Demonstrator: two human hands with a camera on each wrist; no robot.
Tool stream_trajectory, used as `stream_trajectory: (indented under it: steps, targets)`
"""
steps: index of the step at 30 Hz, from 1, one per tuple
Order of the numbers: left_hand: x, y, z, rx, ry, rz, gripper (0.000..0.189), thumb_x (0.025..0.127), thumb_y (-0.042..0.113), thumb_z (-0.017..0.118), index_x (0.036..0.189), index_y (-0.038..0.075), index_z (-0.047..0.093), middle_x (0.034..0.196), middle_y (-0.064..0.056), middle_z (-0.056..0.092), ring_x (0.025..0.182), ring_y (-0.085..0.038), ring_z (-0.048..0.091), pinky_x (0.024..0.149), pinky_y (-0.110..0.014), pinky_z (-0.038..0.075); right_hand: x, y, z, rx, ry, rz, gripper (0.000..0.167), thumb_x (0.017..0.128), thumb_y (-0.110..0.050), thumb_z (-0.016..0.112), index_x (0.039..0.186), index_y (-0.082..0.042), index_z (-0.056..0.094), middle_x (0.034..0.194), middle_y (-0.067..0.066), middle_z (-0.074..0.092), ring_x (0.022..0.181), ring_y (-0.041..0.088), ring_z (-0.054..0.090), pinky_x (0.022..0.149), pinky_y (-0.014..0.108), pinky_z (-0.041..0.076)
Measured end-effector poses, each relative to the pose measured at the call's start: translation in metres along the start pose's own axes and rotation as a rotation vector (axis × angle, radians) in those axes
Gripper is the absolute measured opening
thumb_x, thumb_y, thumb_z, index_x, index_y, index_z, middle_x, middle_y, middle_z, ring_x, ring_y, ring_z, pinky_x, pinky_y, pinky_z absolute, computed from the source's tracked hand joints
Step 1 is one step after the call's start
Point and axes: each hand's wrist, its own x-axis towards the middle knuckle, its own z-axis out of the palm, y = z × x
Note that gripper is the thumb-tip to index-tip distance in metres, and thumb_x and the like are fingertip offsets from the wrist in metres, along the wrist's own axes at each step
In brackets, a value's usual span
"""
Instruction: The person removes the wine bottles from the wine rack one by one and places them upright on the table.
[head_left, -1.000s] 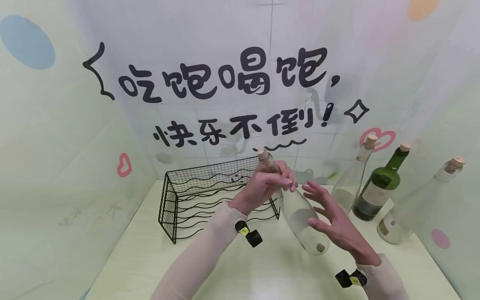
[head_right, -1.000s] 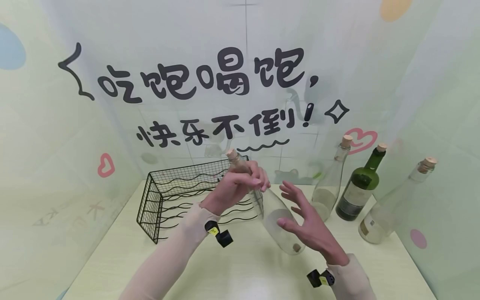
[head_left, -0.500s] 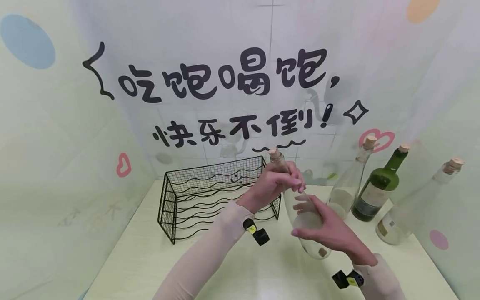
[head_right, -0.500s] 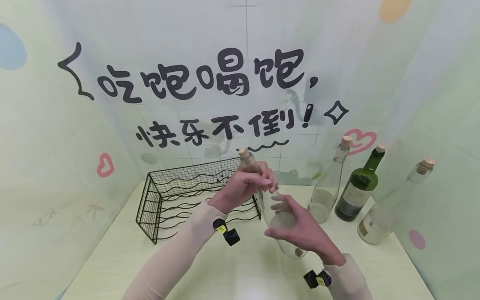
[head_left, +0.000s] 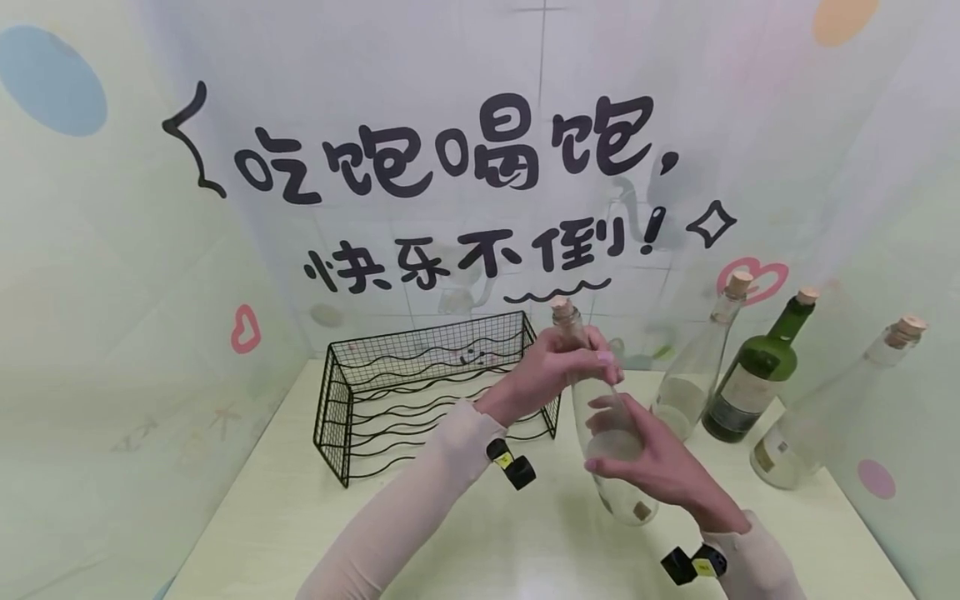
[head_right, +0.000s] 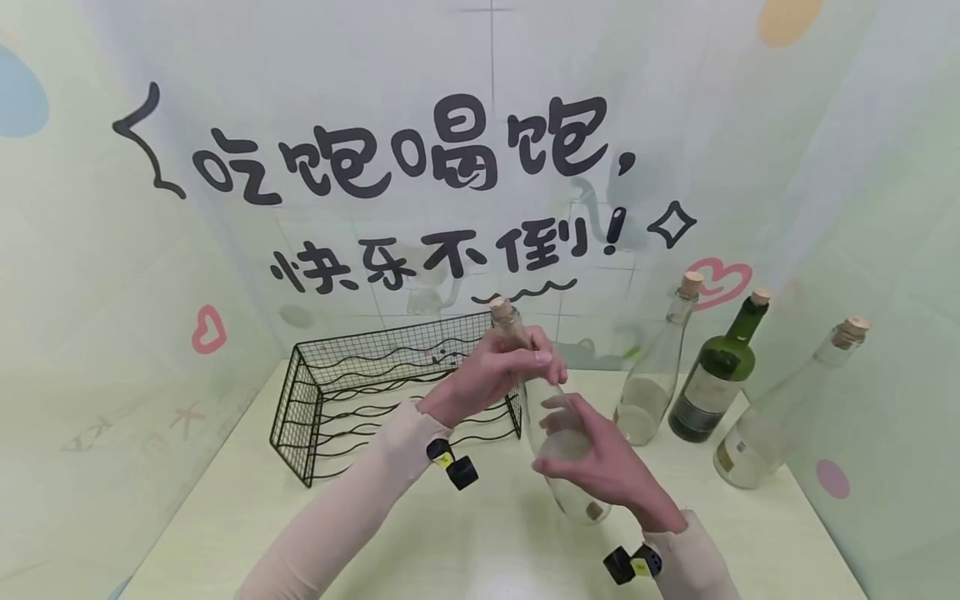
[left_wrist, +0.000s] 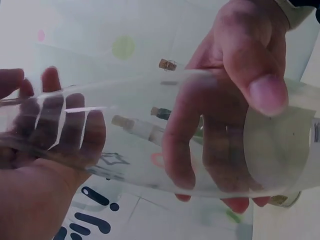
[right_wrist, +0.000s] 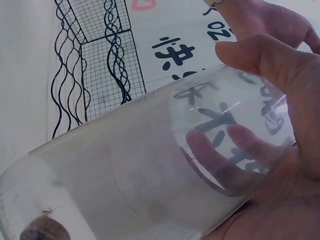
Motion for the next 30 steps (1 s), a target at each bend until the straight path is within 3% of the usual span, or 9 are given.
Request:
stream_trajectory:
  steps: [3,5,8,12,16,22,30]
  targets:
    - [-0.001,0.001,-0.003,0.085,-0.036,0.004,0.009,0.098,0.0,0.055,0.101,-0.004,0.063,0.095,-0.007,0.073,0.098,-0.014,0.07,0.1,-0.034,0.054,-0.001,0.001,-0.001,-0.007,0.0,-0.023,0.068,0.083,-0.027,0.086,0.14,-0.02,0.051,0.121,0.01,0.07,0.102,0.017,0.068,0.08,0.027,0.056]
    - [-0.001,0.001,-0.005,0.153,-0.07,0.002,0.02,0.098,0.004,0.056,0.114,-0.008,0.061,0.107,-0.016,0.074,0.105,-0.013,0.069,0.104,-0.035,0.052,-0.001,0.001,-0.002,-0.011,0.005,-0.038,0.067,0.083,-0.026,0.086,0.14,-0.02,0.051,0.12,0.009,0.071,0.102,0.016,0.068,0.08,0.026,0.056]
    - [-0.003,0.003,-0.009,0.234,-0.123,-0.015,0.036,0.098,0.008,0.059,0.132,-0.005,0.057,0.127,-0.024,0.068,0.12,-0.012,0.066,0.109,-0.034,0.048,-0.002,0.001,-0.003,-0.008,0.01,-0.049,0.067,0.083,-0.024,0.085,0.14,-0.018,0.05,0.12,0.009,0.07,0.101,0.016,0.067,0.079,0.026,0.056]
    - [-0.007,0.004,-0.015,0.298,-0.147,-0.055,0.049,0.097,0.009,0.062,0.145,0.005,0.051,0.145,-0.018,0.06,0.132,-0.015,0.06,0.11,-0.035,0.049,-0.003,0.0,-0.005,0.025,0.01,-0.024,0.065,0.084,-0.022,0.085,0.138,-0.019,0.05,0.121,0.01,0.069,0.099,0.019,0.066,0.075,0.029,0.057]
    - [-0.011,0.005,-0.022,0.365,-0.102,-0.08,0.054,0.097,0.01,0.066,0.148,0.011,0.05,0.152,-0.008,0.054,0.137,-0.015,0.056,0.111,-0.034,0.049,-0.003,-0.001,-0.009,0.071,0.023,0.014,0.063,0.083,-0.02,0.085,0.137,-0.02,0.051,0.122,0.012,0.069,0.098,0.021,0.066,0.074,0.031,0.057]
    - [-0.023,0.007,-0.037,0.578,-0.011,-0.095,0.061,0.096,0.024,0.071,0.152,0.023,0.047,0.156,0.008,0.048,0.145,-0.008,0.044,0.119,-0.036,0.041,-0.009,-0.001,-0.018,0.089,0.068,0.026,0.065,0.084,-0.016,0.085,0.139,-0.018,0.05,0.123,0.013,0.069,0.097,0.016,0.067,0.075,0.03,0.056]
    - [-0.048,0.004,-0.058,0.858,0.148,-0.185,0.067,0.09,0.052,0.074,0.15,0.041,0.045,0.157,0.019,0.043,0.15,-0.017,0.04,0.121,-0.049,0.037,-0.019,0.001,-0.033,0.038,0.131,0.036,0.065,0.086,-0.018,0.083,0.143,-0.021,0.05,0.123,0.002,0.07,0.099,0.007,0.066,0.081,0.024,0.052]
